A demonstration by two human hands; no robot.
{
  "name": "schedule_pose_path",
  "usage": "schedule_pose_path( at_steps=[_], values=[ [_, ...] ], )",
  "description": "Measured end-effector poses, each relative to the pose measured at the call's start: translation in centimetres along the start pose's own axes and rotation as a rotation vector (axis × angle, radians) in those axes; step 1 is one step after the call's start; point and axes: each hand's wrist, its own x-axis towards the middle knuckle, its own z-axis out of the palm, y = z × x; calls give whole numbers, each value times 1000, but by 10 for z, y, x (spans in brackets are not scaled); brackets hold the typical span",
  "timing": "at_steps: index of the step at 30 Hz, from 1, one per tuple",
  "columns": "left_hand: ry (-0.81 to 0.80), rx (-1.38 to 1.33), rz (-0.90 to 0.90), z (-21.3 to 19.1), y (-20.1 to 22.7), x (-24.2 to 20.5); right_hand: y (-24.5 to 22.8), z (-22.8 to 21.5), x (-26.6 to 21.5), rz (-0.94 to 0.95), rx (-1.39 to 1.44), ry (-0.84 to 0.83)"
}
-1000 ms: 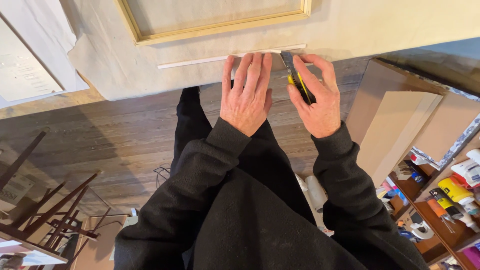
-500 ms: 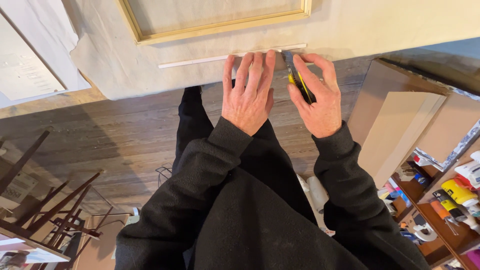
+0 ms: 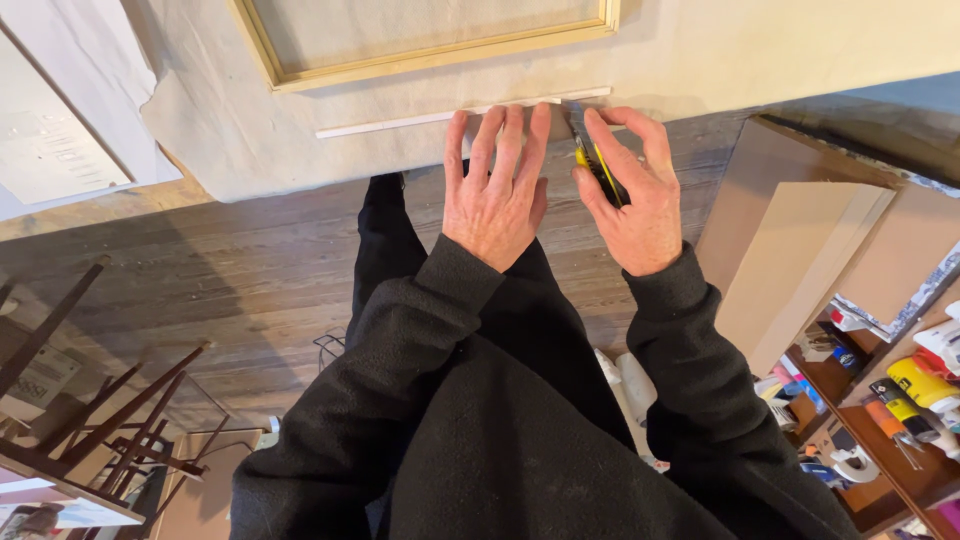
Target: Cutting and preparing white spacers or foam strips to be used inside a wooden picture frame.
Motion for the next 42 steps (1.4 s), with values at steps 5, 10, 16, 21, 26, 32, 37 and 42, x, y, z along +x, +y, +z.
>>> schedule_pose_path(
  at_steps=[5,10,16,21,26,32,37,42],
  values=[
    [-12,28,1,5,0,-1,0,0,0,-11,-6,-1],
    [-3,41,-2,-1,2,2,1,0,-1,-2,-14,-4],
    [46,128,-3,-3,3,8,0,0,-1,3,-47,1],
    [59,221,13,-4,4,11,-1,-1,-1,22,-42,1],
    [52,270,16,-7,7,12,-5,-4,-1,23,-81,0],
    [42,342,22,1,6,10,0,-18,-6,1,-134,89],
    [0,392,28,20,4,9,3,-25,-19,16,-148,148],
    [-19,195,35,1,3,5,-19,-17,-30,30,-140,220]
  ],
)
